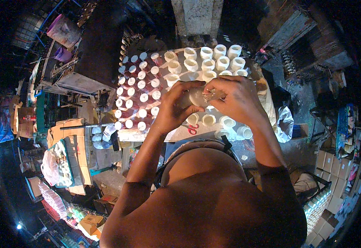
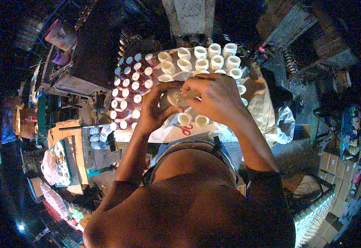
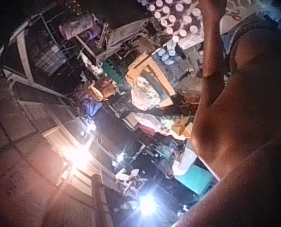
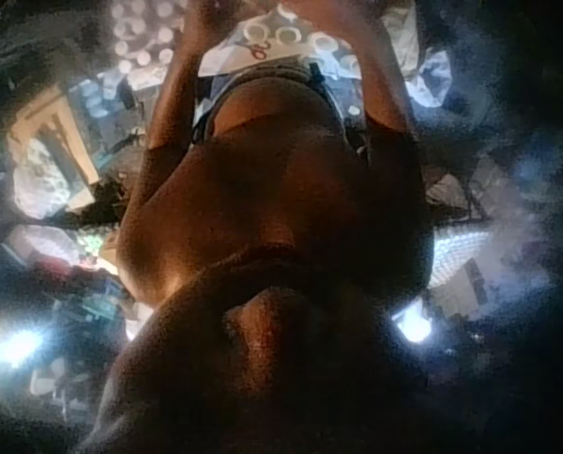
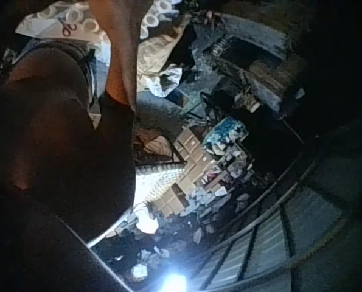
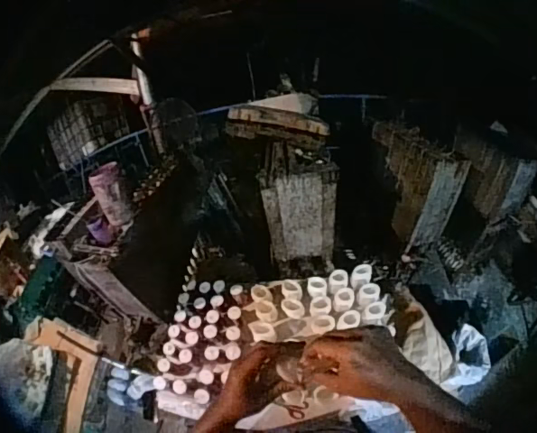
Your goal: The person repeatedly picks up small white cups and joins them together by hand, placing the assembled units back on the table. The task involves continuous manual assembly of cup pairs in a repetitive sequence.
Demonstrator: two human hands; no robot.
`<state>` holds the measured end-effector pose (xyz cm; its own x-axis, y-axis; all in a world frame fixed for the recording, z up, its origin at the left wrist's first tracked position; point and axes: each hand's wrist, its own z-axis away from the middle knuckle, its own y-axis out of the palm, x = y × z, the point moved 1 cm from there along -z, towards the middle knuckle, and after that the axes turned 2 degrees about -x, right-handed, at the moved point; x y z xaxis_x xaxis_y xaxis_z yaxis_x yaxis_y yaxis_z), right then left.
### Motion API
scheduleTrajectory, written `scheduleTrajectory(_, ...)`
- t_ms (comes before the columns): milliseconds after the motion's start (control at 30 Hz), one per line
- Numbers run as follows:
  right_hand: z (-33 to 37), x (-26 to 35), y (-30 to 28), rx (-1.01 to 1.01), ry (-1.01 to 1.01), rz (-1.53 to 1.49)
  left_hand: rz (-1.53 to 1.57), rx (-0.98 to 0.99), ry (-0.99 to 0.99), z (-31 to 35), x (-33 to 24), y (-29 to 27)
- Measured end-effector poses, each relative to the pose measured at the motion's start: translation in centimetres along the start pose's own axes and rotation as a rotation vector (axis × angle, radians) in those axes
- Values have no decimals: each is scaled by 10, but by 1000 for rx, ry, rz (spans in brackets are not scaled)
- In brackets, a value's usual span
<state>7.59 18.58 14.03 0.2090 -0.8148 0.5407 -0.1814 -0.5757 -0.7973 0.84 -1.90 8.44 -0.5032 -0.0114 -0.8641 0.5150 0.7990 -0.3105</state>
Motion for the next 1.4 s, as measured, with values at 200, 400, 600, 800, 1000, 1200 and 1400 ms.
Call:
scheduleTrajectory(200,-10,-4,4,81,-93,60,-4,2,9,-3,14,6)
scheduleTrajectory(400,-16,-16,2,-9,-52,50,-58,-10,5,-7,20,1)
scheduleTrajectory(600,-16,-31,-31,-300,-12,-29,101,-75,-41,-1,31,6)
scheduleTrajectory(800,5,-39,-32,-384,168,-132,377,-202,-226,3,47,18)
scheduleTrajectory(1000,32,-48,19,-293,286,-408,857,-462,-738,18,108,35)
scheduleTrajectory(1200,34,-32,57,-240,351,-350,1473,-646,-689,28,150,53)
scheduleTrajectory(1400,31,-15,70,-234,295,-420,584,-461,-598,25,124,49)
